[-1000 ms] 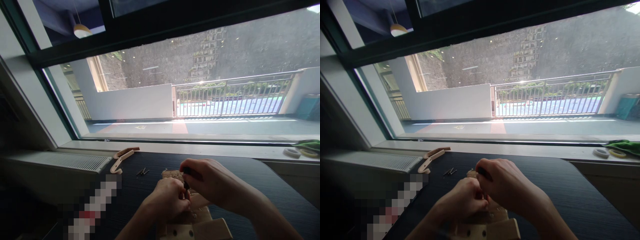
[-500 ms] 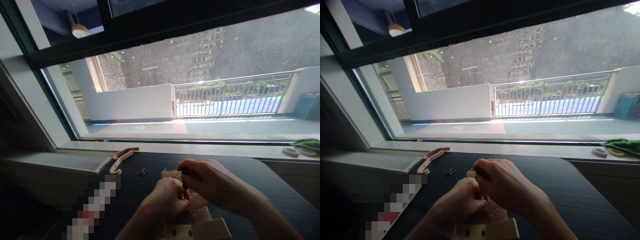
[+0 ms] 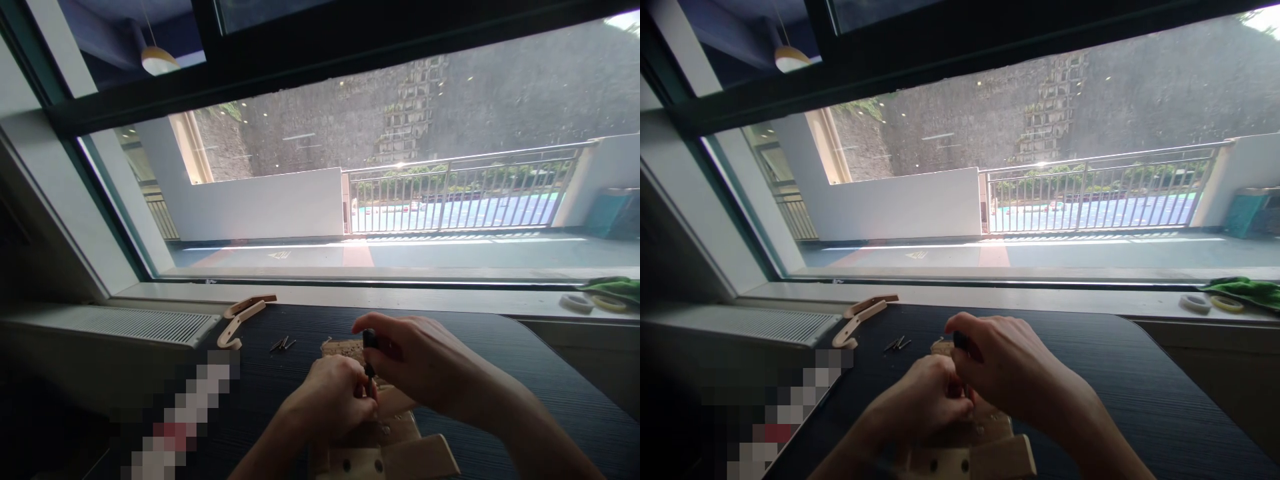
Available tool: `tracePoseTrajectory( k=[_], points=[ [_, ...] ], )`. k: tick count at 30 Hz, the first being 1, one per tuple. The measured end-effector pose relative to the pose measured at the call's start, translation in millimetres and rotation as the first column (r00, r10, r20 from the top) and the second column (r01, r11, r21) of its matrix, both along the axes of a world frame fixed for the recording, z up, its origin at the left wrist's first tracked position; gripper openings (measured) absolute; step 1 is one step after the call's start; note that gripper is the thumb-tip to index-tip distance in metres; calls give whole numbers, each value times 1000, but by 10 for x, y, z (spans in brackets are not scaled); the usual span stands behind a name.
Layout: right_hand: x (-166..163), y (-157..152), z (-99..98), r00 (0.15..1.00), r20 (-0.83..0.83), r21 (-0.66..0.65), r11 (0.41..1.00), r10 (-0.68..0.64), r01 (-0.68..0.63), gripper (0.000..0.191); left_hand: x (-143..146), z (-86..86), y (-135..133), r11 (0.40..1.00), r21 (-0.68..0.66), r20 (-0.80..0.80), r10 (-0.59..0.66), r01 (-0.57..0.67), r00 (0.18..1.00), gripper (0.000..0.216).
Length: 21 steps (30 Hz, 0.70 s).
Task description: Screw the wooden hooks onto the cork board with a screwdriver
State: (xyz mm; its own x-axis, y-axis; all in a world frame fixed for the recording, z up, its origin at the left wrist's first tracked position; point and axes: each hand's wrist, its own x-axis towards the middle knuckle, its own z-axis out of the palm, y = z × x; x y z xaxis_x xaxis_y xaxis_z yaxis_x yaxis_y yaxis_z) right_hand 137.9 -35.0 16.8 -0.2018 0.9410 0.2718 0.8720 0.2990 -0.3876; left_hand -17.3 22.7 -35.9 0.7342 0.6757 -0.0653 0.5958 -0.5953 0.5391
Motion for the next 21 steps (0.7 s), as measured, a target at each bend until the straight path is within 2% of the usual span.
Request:
tracePoseTrajectory(
  k=[3,6,11,21],
  points=[
    [12,8,10,1000,8,-3,1000,10,-10,17,-4,-10,5,1000,-4,9,-3,3,1000,21],
    [27,51,-15,999,12,9,999,-37,37,14,-2,-7,4,1000,-18,12,-9,9,1000,20],
    [18,77,-56,996,40,11,997,-77,77,20,4,15,-10,1000,-21,-6,4,-5,1000,19],
    [13,32,0,1000,6,-5,1000,30,-30,16,-7,-48,12,1000,-24,49,-2,3,999,19]
  ],
)
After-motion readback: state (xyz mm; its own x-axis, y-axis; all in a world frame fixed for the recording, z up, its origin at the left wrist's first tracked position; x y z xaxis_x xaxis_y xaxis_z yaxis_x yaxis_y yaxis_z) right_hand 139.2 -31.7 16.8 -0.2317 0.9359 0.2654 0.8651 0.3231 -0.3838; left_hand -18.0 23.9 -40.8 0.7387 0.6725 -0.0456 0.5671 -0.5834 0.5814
